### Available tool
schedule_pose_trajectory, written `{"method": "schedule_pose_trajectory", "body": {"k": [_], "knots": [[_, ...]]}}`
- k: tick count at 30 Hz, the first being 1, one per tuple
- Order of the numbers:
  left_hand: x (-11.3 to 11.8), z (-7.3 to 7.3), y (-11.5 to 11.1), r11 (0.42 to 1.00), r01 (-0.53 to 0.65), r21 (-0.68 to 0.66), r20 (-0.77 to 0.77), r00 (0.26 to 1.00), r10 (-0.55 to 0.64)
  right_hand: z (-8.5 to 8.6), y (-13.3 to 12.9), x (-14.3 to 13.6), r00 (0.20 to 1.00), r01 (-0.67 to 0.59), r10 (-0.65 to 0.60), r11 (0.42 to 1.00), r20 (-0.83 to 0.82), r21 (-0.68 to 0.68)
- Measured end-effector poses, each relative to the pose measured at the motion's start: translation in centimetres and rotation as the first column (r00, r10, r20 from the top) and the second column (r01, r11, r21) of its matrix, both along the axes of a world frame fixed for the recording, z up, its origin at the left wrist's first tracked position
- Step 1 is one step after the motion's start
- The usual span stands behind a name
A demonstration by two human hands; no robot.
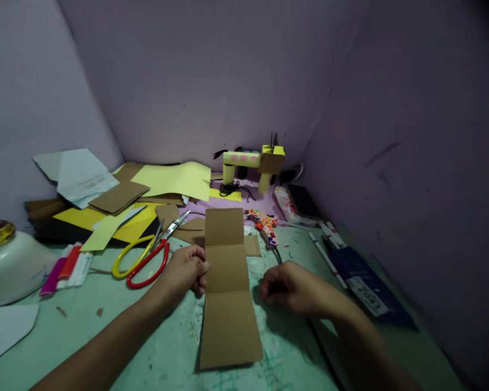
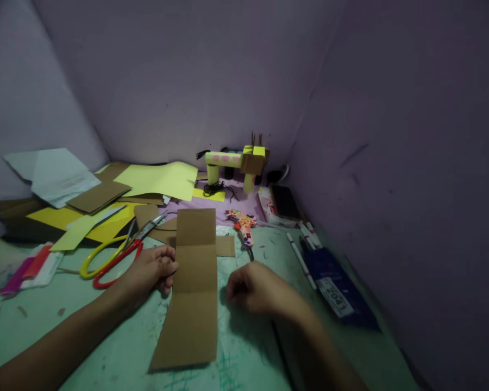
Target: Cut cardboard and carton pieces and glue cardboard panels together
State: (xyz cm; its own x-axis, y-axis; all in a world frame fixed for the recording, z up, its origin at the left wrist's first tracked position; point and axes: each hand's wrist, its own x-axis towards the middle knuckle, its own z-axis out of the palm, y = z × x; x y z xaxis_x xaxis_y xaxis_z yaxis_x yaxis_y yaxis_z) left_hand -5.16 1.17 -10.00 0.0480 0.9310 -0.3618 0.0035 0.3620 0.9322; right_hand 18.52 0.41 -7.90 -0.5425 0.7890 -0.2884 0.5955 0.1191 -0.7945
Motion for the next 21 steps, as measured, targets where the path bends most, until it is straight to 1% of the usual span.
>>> {"method": "schedule_pose_trajectory", "body": {"k": [2, 5, 9, 12, 15, 18, 21], "knots": [[0.0, 0.0, 0.0, 1.000, 0.006, -0.009, -0.006, 1.000, -0.006, -0.3, 0.2, 0.3, 0.999, 0.042, -0.042, 0.999, -0.001, 0.007], [0.0, 0.1, 0.0, 1.000, 0.018, -0.025, -0.012, 1.000, -0.018, -0.6, 0.3, 0.4, 0.995, 0.092, -0.093, 0.996, -0.045, -0.005], [0.0, 0.4, 0.0, 0.999, 0.018, -0.039, -0.017, 1.000, -0.019, -1.3, 0.5, -0.1, 0.969, 0.200, -0.207, 0.978, -0.132, -0.061], [0.1, 0.5, 0.0, 0.999, 0.011, -0.043, -0.022, 1.000, -0.012, -1.8, 0.7, -0.7, 0.921, 0.307, -0.332, 0.941, -0.205, -0.144], [0.0, 0.2, 0.0, 0.999, 0.016, -0.037, -0.016, 1.000, -0.017, -1.8, 0.8, -1.4, 0.856, 0.389, -0.442, 0.892, -0.268, -0.230], [-0.1, -0.1, 0.0, 0.999, 0.026, -0.031, 0.003, 1.000, -0.026, -1.6, 0.7, -2.0, 0.816, 0.402, -0.488, 0.864, -0.310, -0.304], [-0.3, -0.4, 0.0, 0.999, 0.039, -0.036, 0.021, 0.999, -0.038, -1.8, 0.7, -2.4, 0.798, 0.384, -0.496, 0.857, -0.343, -0.344]]}}
